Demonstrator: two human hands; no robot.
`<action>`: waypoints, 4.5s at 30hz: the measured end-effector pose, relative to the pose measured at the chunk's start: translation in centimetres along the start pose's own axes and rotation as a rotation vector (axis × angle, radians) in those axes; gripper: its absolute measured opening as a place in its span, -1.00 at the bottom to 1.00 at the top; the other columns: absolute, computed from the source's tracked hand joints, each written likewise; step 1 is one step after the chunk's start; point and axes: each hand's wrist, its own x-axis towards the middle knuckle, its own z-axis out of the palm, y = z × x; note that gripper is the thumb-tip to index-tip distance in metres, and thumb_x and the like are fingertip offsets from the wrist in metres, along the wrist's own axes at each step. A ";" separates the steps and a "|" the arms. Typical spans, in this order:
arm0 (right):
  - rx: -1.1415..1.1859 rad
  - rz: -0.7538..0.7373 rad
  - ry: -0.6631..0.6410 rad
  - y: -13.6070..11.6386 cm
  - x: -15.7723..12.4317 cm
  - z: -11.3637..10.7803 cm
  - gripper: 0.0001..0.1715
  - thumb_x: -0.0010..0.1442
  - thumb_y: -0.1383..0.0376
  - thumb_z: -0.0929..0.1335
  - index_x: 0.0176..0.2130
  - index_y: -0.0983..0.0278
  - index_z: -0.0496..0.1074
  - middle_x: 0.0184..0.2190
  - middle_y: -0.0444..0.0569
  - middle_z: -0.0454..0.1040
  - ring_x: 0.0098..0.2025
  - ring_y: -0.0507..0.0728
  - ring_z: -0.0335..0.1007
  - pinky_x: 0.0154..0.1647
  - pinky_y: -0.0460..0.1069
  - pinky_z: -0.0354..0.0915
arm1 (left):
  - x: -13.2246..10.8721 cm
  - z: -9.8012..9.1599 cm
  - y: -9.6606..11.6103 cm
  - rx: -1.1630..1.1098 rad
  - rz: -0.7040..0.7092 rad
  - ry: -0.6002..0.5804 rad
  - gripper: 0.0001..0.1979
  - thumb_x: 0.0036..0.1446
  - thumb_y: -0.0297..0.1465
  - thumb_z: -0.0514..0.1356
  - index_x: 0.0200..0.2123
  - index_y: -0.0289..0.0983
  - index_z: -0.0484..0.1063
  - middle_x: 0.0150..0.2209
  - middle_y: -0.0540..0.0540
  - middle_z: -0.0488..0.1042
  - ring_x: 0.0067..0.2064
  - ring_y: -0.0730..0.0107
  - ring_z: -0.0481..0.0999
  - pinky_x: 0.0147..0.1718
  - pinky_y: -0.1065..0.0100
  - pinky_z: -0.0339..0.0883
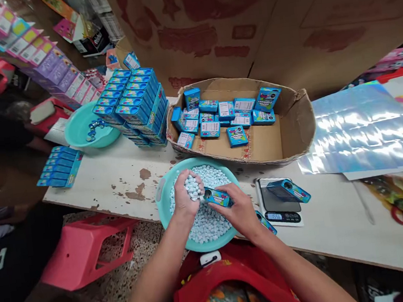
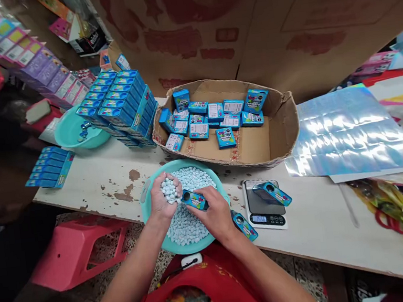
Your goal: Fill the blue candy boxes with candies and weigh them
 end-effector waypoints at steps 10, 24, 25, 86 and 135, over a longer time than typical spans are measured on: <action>-0.074 -0.034 -0.064 -0.2 0.6 1.4 -0.66 0.07 0.21 0.46 -0.15 0.24 0.40 -0.25 0.01 0.43 -0.17 0.22 0.37 -0.16 0.08 0.33 | -0.5 0.0 -0.7 0.071 0.282 0.070 -0.74 0.02 -0.27 0.20 -0.53 -0.29 0.22 -0.59 0.05 0.28 -0.54 0.46 0.38 -0.46 0.37 0.32; -0.103 -0.063 -0.084 -0.5 1.4 1.2 -0.71 0.08 0.22 0.45 -0.17 0.22 0.41 -0.27 0.00 0.45 -0.19 0.22 0.38 -0.17 0.09 0.32 | -0.5 0.7 -0.9 0.159 0.397 0.161 -0.67 0.02 -0.21 0.25 -0.56 -0.30 0.24 -0.59 0.06 0.28 -0.55 0.53 0.36 -0.50 0.45 0.25; -0.087 -0.059 -0.082 -0.5 1.4 1.2 -0.70 0.07 0.21 0.45 -0.17 0.22 0.41 -0.27 0.00 0.45 -0.19 0.21 0.38 -0.17 0.09 0.32 | -0.5 0.7 -0.8 0.163 0.402 0.168 -0.66 0.03 -0.20 0.25 -0.55 -0.29 0.23 -0.60 0.07 0.27 -0.55 0.53 0.35 -0.50 0.45 0.25; 0.224 0.064 0.048 1.2 0.2 1.6 -0.54 -0.12 0.28 0.56 -0.17 0.22 0.48 -0.26 -0.07 0.48 -0.17 0.15 0.40 -0.11 0.03 0.32 | -0.6 2.0 -3.5 0.388 0.592 0.189 -0.62 0.12 -0.19 0.18 -0.56 -0.28 0.15 -0.68 0.14 0.05 -0.67 0.63 0.05 -0.71 0.50 -0.09; -0.272 0.421 0.447 14.4 -21.8 -3.0 -0.51 0.22 0.15 0.30 0.08 0.24 0.16 -0.02 0.12 0.26 0.05 0.27 0.20 0.09 0.29 0.20 | 1.2 -4.1 -6.7 1.460 0.472 0.003 -0.77 0.11 -0.19 0.14 -0.32 -0.22 0.47 -0.26 -0.05 0.53 -0.18 0.28 0.48 -0.17 0.34 0.27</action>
